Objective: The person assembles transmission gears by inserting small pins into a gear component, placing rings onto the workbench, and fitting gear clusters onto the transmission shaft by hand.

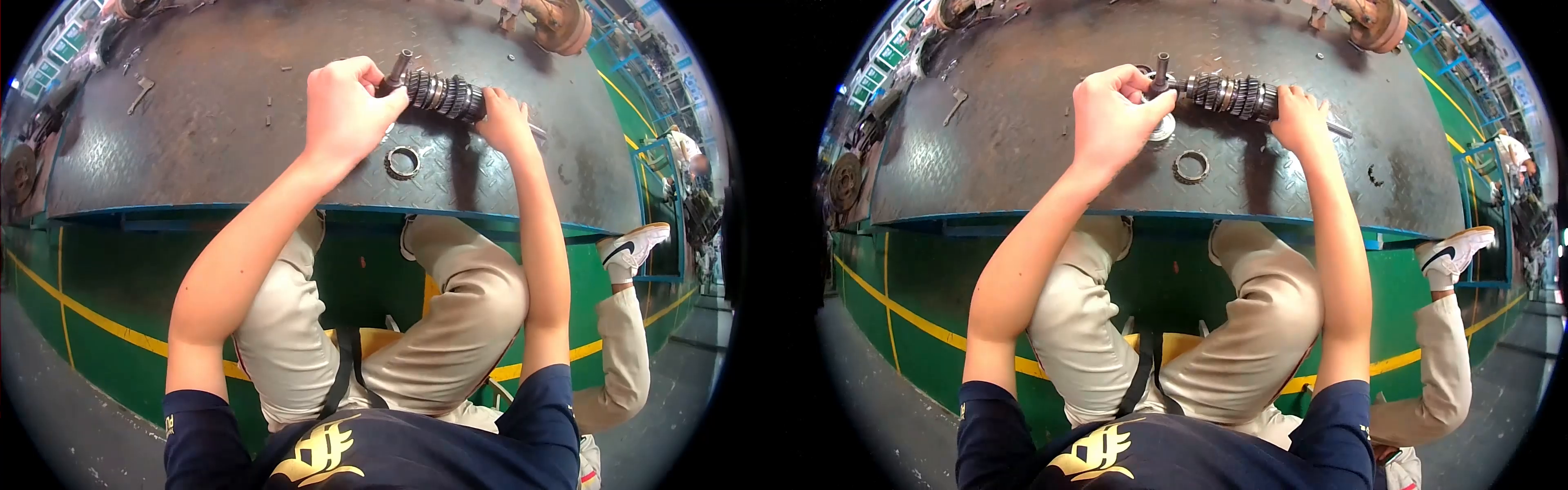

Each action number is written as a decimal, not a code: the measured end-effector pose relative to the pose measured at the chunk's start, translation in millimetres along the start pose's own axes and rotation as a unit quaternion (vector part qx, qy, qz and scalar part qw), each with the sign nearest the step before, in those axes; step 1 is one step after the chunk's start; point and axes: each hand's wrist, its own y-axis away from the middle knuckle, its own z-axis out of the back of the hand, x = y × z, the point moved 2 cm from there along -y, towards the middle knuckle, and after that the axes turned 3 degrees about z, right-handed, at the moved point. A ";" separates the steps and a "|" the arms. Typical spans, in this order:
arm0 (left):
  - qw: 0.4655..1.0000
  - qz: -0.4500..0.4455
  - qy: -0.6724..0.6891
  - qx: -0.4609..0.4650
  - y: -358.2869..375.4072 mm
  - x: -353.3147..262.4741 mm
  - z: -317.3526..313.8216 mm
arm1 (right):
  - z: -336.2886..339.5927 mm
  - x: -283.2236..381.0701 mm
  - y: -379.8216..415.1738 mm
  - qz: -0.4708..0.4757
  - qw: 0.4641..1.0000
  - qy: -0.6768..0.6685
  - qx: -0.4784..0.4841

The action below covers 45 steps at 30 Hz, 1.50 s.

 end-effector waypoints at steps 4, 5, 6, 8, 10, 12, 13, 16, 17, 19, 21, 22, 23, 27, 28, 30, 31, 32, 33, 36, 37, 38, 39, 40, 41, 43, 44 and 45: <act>0.998 0.051 -0.002 -0.025 -11.6 22.0 13.1 | -2.0 1.1 -1.1 -0.006 1.000 0.025 -0.009; 0.997 0.033 -0.064 -0.027 -15.8 31.0 19.6 | 1.5 1.8 -1.2 -0.009 1.000 0.025 -0.003; 0.996 0.036 -0.074 -0.040 -19.2 36.6 27.1 | 5.4 3.1 -1.4 -0.017 1.000 0.022 -0.006; 0.992 0.079 -0.078 -0.059 -25.0 47.6 41.8 | 8.7 5.8 -1.3 -0.025 0.999 0.029 0.031; 0.988 0.111 -0.073 -0.075 -26.5 53.7 49.4 | 6.0 3.9 1.2 -0.036 0.999 0.018 0.017; 0.991 0.095 -0.064 -0.074 -33.0 67.2 52.1 | 1.1 3.5 0.8 -0.017 1.000 0.019 -0.008; 0.989 0.088 -0.079 -0.089 -33.8 71.6 55.3 | -1.6 3.3 0.4 -0.013 1.000 0.003 -0.014; 0.983 0.132 -0.075 -0.104 -33.3 79.7 70.6 | -2.9 2.7 4.5 -0.002 0.999 -0.010 -0.050; 0.982 0.135 -0.083 -0.103 -33.6 85.9 76.1 | -1.4 3.3 6.3 -0.002 0.999 -0.015 -0.041; 0.982 0.127 -0.092 -0.107 -36.3 87.2 79.1 | -0.2 3.7 5.9 -0.010 0.999 -0.018 -0.032; 0.981 0.134 -0.092 -0.109 -34.8 86.9 79.6 | 0.6 4.4 3.5 -0.013 0.999 -0.019 -0.027; 0.983 0.120 -0.090 -0.108 -36.0 92.6 79.3 | 0.3 3.6 3.5 -0.016 0.999 -0.035 -0.017; 0.982 0.123 -0.097 -0.107 -36.2 93.2 79.5 | 0.3 4.0 5.1 -0.019 0.999 -0.050 -0.006; 0.982 0.111 -0.123 -0.095 -38.0 92.8 77.3 | -1.3 4.4 10.5 -0.019 0.999 -0.038 -0.029; 0.983 0.106 -0.124 -0.084 -38.6 95.2 78.7 | -1.3 3.2 11.2 -0.010 0.998 -0.037 -0.051; 0.987 0.109 -0.099 -0.068 -37.3 100.4 83.9 | 0.4 -0.6 9.8 0.005 0.997 -0.062 -0.047; 0.988 0.124 -0.078 -0.053 -32.3 101.9 87.7 | 4.0 -0.5 10.3 0.010 0.994 -0.084 -0.062; 0.986 0.136 -0.084 -0.045 -27.1 101.7 93.2 | -2.9 -3.9 7.4 0.022 0.992 -0.100 -0.077; 0.980 0.172 -0.098 -0.028 -22.9 92.6 99.7 | -1.6 -5.5 7.4 0.024 0.990 -0.113 -0.084; 0.969 0.193 -0.150 0.020 -14.9 72.0 116.9 | -8.6 -5.1 5.7 0.014 0.981 -0.165 -0.105; 0.964 0.189 -0.181 0.046 -14.2 67.4 116.3 | -13.1 -6.9 4.8 0.006 0.974 -0.195 -0.111; 0.962 0.192 -0.188 0.055 -10.5 66.3 108.3 | -19.5 -8.6 4.6 0.000 0.974 -0.202 -0.104; 0.981 0.143 -0.110 0.074 -2.2 53.3 86.5 | -19.5 -8.2 6.6 0.005 0.969 -0.223 -0.110; 0.992 0.088 -0.025 0.088 3.0 38.5 62.8 | -18.2 -10.4 7.3 0.010 0.964 -0.238 -0.122; 0.990 0.068 -0.062 0.112 7.1 20.7 42.9 | -21.8 -11.6 6.9 0.009 0.960 -0.251 -0.123; 0.979 0.016 -0.150 0.134 7.8 -1.0 10.6 | -27.5 -12.8 7.3 0.010 0.961 -0.240 -0.136; 0.969 -0.007 -0.207 0.137 4.8 1.8 -0.3 | -28.6 -12.0 5.6 0.009 0.961 -0.236 -0.145; 0.962 -0.016 -0.233 0.142 1.3 11.7 -8.2 | -27.7 -11.8 5.1 0.011 0.963 -0.233 -0.134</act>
